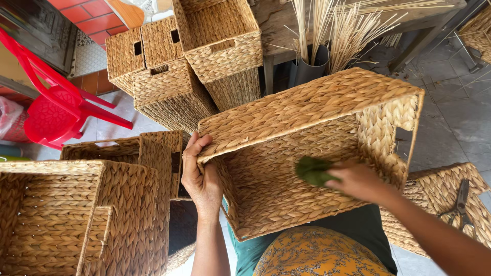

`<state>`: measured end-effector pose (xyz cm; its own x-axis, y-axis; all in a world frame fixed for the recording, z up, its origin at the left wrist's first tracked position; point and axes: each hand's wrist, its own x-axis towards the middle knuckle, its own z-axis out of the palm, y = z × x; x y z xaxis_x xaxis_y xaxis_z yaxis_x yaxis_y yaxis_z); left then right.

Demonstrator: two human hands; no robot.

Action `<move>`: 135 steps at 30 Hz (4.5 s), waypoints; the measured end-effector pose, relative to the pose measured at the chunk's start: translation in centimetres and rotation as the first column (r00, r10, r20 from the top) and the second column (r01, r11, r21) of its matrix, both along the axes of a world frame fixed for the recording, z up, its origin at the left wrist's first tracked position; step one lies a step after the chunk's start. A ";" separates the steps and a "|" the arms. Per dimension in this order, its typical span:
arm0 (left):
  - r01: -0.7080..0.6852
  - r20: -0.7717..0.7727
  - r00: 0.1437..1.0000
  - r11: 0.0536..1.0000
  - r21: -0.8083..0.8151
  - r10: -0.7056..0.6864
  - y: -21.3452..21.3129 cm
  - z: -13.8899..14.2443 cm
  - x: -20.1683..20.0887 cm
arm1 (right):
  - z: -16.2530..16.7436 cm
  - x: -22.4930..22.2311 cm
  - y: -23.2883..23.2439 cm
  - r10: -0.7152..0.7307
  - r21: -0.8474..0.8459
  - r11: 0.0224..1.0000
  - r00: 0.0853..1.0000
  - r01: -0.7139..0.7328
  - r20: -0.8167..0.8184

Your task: The person sits on the floor and wipes woven water-hyacinth storage baskets with a green cloth, first cleaning the inside of one basket, then turning baskets over to wipe their outer surfaces and placing cleaned baskets aside with the others.

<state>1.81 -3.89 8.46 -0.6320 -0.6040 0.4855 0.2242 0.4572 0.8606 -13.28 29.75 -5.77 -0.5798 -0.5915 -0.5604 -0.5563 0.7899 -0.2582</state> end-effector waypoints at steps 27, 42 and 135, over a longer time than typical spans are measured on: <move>0.040 -0.011 0.999 0.998 0.044 -0.039 -0.7 -0.8 -1.0 | 2.9 0.6 -0.6 0.186 -0.137 0.978 0.954 -0.156 0.237; 0.028 -0.015 1.000 0.998 0.064 -0.027 -0.1 -1.4 -0.9 | 0.4 7.4 -12.4 0.365 -0.402 0.880 0.901 -0.253 0.234; 0.140 -0.096 0.987 0.981 0.136 -0.128 -0.7 -3.8 -2.0 | 3.5 7.7 -4.2 0.381 -0.519 0.771 0.920 -0.369 -0.088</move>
<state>-0.20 -4.62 4.69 -0.6711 -0.5837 0.4571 0.3516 0.2922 0.8894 -5.59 25.57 -2.28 -0.2430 -0.9627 -0.1187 -0.7700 0.2659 -0.5801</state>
